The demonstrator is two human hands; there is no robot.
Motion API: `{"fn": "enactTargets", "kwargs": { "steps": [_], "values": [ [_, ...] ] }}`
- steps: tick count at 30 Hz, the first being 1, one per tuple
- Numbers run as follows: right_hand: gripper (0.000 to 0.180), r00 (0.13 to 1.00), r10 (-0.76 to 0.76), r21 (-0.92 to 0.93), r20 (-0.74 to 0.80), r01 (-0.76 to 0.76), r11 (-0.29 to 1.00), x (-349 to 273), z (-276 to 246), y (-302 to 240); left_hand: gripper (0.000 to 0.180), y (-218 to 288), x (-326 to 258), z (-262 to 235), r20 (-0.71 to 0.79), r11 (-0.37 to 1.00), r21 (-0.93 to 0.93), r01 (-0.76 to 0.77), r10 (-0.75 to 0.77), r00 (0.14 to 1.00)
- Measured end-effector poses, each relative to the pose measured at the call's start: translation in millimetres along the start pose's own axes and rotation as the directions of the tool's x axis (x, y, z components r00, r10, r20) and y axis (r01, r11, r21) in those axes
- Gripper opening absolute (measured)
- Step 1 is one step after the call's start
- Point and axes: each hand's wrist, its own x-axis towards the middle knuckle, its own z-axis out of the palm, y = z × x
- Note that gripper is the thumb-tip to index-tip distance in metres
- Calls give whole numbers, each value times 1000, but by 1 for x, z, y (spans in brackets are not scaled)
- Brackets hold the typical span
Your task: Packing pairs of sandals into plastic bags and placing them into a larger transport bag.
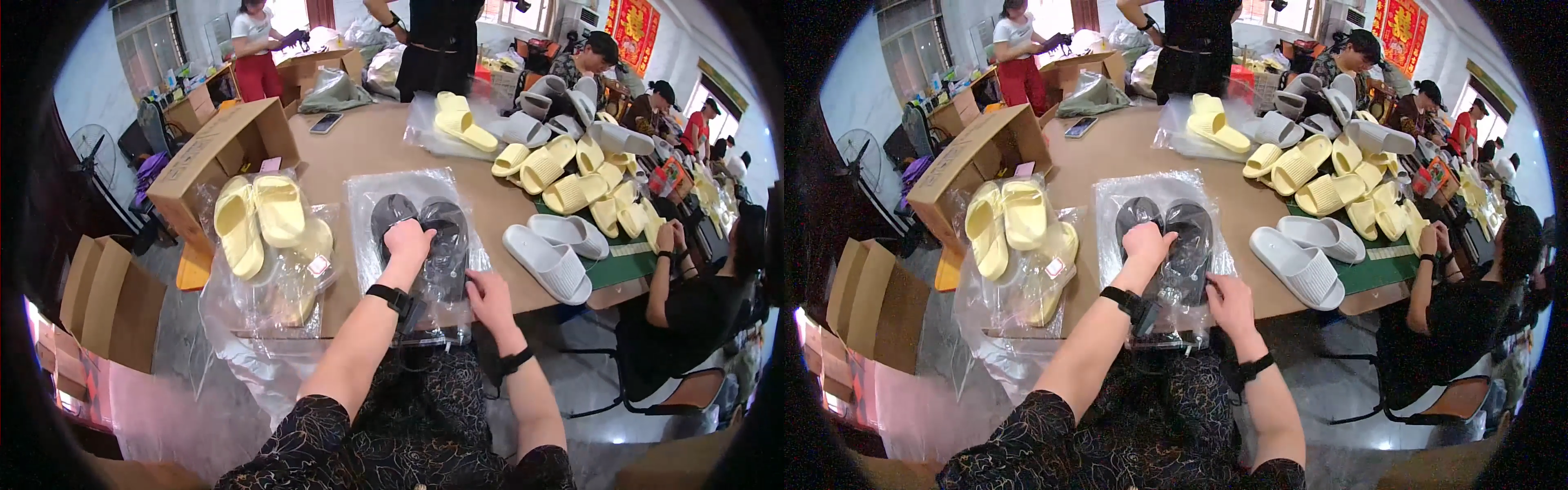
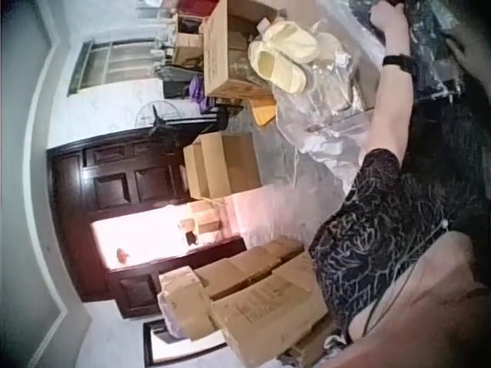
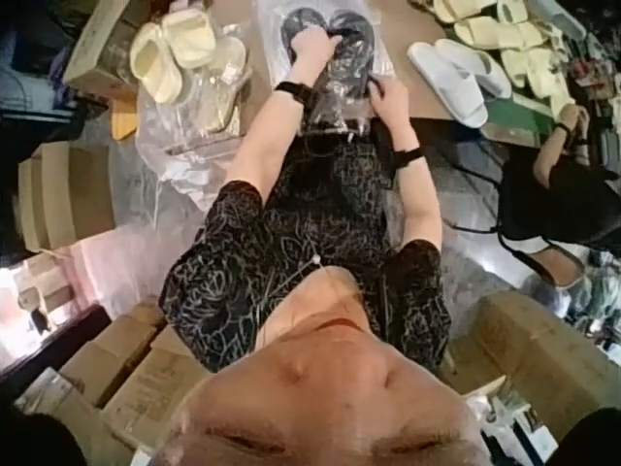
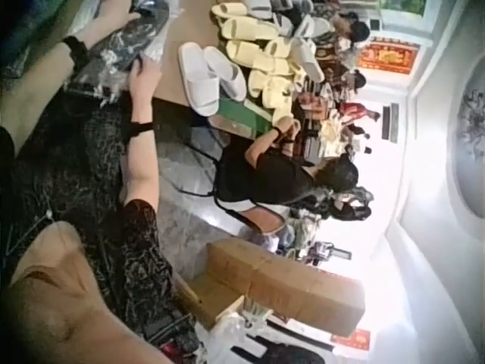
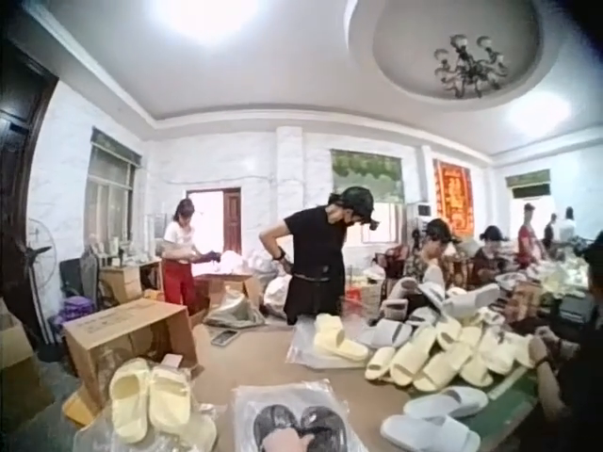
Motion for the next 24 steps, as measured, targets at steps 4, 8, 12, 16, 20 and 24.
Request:
{"fn": "enactTargets", "kwargs": {
  "steps": [4,8,12,16,20,24],
  "values": [
    [28,999,-14,-58,-40,12,998,-7,8,3,39,14,9,25,-92,1000,-16,-21,19,996],
    [31,997,25,-47,-77,-29,998,-10,12,-6,25,11,20,45,-228,995,-57,-85,70,971],
    [31,991,-11,-19,-134,8,1000,-13,23,-1,19,0,26,46,-246,982,-120,-147,114,963],
    [27,994,29,13,-109,-28,1000,-15,23,13,19,-1,25,0,-275,963,-185,-196,141,951],
    [21,988,-59,-23,-142,57,998,-18,16,10,20,-1,13,-95,-489,924,-173,-342,220,844],
    [22,991,-33,-5,-127,33,999,-16,19,3,24,-45,3,-203,-570,950,-127,-285,165,805]
  ]
}}
